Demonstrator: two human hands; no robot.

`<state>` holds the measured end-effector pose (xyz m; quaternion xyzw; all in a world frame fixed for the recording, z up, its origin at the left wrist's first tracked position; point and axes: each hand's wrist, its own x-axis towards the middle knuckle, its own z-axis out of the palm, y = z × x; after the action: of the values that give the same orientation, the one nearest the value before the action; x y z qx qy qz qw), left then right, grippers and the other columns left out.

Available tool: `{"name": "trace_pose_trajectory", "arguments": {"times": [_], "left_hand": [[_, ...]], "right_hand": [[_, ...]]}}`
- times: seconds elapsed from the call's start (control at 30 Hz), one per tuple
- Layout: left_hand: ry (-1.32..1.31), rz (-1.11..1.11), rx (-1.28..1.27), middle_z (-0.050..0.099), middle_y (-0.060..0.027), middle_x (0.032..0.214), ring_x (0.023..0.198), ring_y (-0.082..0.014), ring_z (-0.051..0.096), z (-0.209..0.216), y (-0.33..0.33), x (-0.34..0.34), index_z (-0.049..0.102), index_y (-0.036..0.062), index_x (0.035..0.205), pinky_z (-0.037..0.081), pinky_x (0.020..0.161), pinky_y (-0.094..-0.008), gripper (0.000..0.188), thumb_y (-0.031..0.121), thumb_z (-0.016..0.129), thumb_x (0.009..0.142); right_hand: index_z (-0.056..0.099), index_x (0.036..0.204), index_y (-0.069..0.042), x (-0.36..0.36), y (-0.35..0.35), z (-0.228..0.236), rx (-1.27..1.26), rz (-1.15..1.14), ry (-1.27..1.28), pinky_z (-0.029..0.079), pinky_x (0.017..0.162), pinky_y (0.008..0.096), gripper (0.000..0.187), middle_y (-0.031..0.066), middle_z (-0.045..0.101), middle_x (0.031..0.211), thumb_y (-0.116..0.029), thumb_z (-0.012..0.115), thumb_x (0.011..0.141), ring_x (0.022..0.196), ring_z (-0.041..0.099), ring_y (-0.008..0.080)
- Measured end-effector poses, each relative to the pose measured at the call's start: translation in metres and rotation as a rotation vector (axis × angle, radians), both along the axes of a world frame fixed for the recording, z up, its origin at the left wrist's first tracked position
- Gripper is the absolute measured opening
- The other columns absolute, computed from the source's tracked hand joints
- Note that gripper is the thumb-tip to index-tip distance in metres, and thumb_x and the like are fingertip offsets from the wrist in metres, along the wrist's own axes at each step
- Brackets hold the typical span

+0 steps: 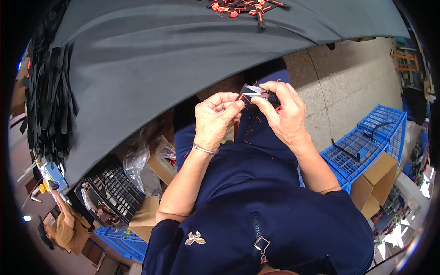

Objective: Assembling small red components onto black fabric straps using small hand tools.

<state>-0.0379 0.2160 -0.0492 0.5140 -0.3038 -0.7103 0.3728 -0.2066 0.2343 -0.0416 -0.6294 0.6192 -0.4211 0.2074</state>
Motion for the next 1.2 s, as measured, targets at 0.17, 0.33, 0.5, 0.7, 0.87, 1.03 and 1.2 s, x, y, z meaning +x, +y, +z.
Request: {"name": "trace_pose_trajectory", "arguments": {"times": [0.17,0.33,0.5,0.7,0.87,1.03,1.2], "left_hand": [[0.077,-0.015,0.080,0.067,-0.0032,0.076,0.061,-0.0052,0.058,0.001,0.001,0.002,0.066,-0.0012,0.096,0.048,0.058,-0.0189,0.016,0.006,0.068,0.082],[0.170,0.008,0.150,0.066,-0.0037,0.080,0.062,-0.0057,0.057,-0.003,0.002,0.004,0.065,-0.0007,0.097,0.048,0.060,-0.0201,0.016,0.009,0.066,0.083],[0.192,0.007,0.145,0.066,-0.0038,0.081,0.063,-0.0059,0.056,-0.005,0.002,0.004,0.066,-0.0002,0.097,0.048,0.060,-0.0203,0.016,0.009,0.066,0.084],[0.177,-0.017,0.140,0.066,-0.0036,0.080,0.063,-0.0056,0.056,-0.004,0.003,0.004,0.065,-0.0004,0.097,0.047,0.060,-0.0199,0.015,0.008,0.065,0.084],[0.190,-0.016,0.142,0.066,-0.0042,0.081,0.063,-0.0057,0.056,-0.008,0.003,0.005,0.065,-0.0006,0.097,0.047,0.061,-0.0198,0.015,0.007,0.065,0.084],[0.186,0.006,0.137,0.067,-0.0044,0.081,0.063,-0.0058,0.056,-0.009,0.003,0.005,0.065,-0.0007,0.097,0.048,0.061,-0.0198,0.015,0.008,0.065,0.084],[0.118,-0.024,0.158,0.067,-0.0035,0.080,0.065,-0.0063,0.059,-0.014,0.005,0.015,0.065,-0.0005,0.097,0.049,0.062,-0.0198,0.015,0.008,0.067,0.084]], "right_hand": [[0.063,0.090,-0.006,-0.006,0.001,-0.009,-0.134,0.048,0.281,0.046,0.055,0.0317,0.029,0.0041,0.063,0.075,-0.019,0.078,0.070,0.062,0.057,0.0219],[0.063,0.086,-0.006,-0.005,0.005,-0.012,-0.147,0.051,0.288,0.046,0.054,0.0312,0.026,0.0039,0.063,0.075,-0.018,0.078,0.069,0.061,0.056,0.0216],[0.063,0.085,-0.005,-0.005,0.006,-0.013,-0.150,0.063,0.276,0.045,0.054,0.0307,0.026,0.0042,0.063,0.075,-0.018,0.078,0.068,0.060,0.055,0.0212],[0.063,0.085,-0.004,-0.003,0.006,-0.016,-0.160,0.071,0.243,0.044,0.053,0.0306,0.026,0.0045,0.062,0.074,-0.016,0.078,0.069,0.059,0.054,0.0213],[0.062,0.083,-0.005,0.000,0.007,-0.016,-0.142,0.063,0.222,0.043,0.052,0.0311,0.023,0.0048,0.062,0.072,-0.015,0.077,0.069,0.058,0.053,0.0215],[0.063,0.083,-0.004,0.003,0.007,-0.018,0.005,0.010,0.118,0.046,0.055,0.0305,0.020,0.0066,0.063,0.073,-0.013,0.077,0.072,0.062,0.057,0.0213],[0.063,0.085,-0.006,0.008,0.008,-0.026,0.093,-0.082,-0.051,0.048,0.059,0.0299,0.021,0.0061,0.063,0.074,-0.017,0.077,0.075,0.066,0.061,0.0191]]}}
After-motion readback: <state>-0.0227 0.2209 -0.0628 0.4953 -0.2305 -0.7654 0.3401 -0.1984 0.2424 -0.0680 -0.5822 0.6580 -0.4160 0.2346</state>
